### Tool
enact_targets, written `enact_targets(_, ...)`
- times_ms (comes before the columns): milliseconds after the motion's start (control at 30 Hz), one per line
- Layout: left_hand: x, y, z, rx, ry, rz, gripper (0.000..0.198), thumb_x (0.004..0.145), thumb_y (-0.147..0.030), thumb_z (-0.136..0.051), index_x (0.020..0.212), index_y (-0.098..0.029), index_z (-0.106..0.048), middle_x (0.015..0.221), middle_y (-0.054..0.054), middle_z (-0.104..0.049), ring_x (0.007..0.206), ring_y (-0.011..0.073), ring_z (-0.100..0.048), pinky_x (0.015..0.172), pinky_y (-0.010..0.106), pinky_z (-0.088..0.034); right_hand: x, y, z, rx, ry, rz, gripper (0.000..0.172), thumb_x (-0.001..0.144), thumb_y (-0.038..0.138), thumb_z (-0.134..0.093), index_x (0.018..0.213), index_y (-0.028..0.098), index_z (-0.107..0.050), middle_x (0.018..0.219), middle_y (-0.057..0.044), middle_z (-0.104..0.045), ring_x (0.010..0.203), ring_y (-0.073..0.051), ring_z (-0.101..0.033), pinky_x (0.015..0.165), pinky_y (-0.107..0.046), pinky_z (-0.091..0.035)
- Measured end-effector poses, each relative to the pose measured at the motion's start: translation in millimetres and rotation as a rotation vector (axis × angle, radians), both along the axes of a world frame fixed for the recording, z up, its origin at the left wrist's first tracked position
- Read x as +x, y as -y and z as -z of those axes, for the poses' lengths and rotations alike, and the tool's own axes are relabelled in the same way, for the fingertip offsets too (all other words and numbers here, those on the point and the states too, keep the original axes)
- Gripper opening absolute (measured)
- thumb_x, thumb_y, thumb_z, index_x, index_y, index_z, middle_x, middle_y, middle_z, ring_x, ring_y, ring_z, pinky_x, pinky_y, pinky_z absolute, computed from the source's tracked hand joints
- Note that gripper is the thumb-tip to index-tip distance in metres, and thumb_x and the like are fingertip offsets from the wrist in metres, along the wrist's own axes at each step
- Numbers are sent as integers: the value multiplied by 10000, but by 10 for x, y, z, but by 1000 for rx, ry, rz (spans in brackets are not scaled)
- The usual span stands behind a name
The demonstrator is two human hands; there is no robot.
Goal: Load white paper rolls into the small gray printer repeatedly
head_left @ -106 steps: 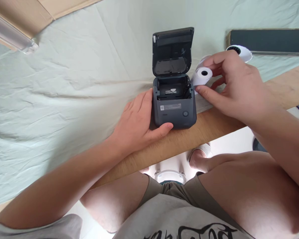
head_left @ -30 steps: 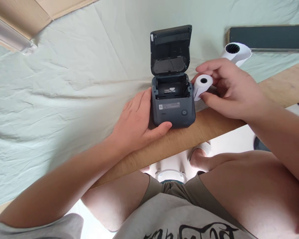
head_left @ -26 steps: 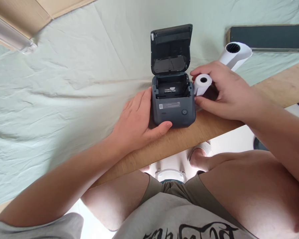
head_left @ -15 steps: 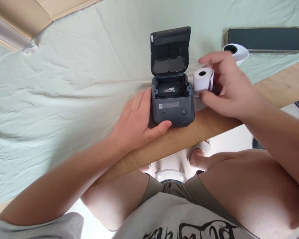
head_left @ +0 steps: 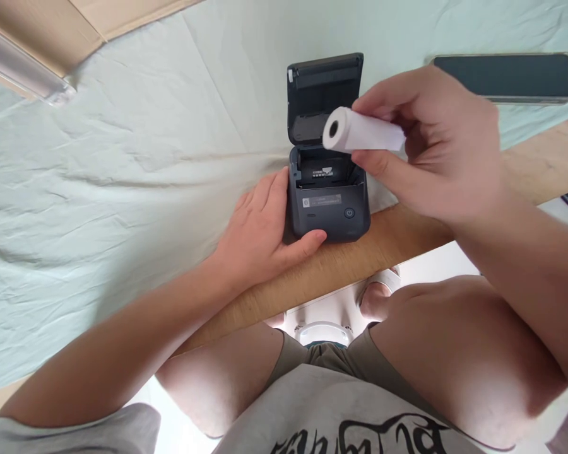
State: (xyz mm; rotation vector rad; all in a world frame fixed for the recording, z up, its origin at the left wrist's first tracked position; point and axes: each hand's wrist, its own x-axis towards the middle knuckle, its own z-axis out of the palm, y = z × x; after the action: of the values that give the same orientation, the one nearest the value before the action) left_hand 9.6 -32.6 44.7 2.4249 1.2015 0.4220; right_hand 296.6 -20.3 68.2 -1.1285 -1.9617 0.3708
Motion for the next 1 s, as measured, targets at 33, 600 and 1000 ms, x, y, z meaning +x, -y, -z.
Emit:
enact_targets(33, -1, 1, -1, -1, 0, 2, 1042, 1086, -822, -668, 1821, -111, -466, 1751, 279, -671, 1642, 496, -639, 1354, 655, -576, -20, -16, -6, -22, 23, -8, 334, 1155, 543, -671, 1386, 318, -758, 1264, -19, -783, 1206, -200, -809, 1101, -454, -720)
enact_targets(600, -26, 2, 56, 2, 27, 12, 1138, 1101, -938, -577, 1832, -75, -445, 1788, 314, -641, 1647, 496, -650, 1355, 659, -580, -85, -165, 28, -123, 97, -29, 118, 1056, 368, -760, 1050, 255, -797, 1179, -16, -846, 1168, -226, -818, 1013, -445, -700)
enact_targets(1000, -24, 66, 36, 65, 20, 63, 652, 1173, -660, -674, 1748, -352, -687, 1737, 197, -604, 1507, 431, -709, 1313, 662, -610, 117, -120, 18, -166, 27, -395, 223, 1132, 417, -775, 1002, 242, -821, 1139, -45, -794, 976, -144, -735, 962, -351, -661)
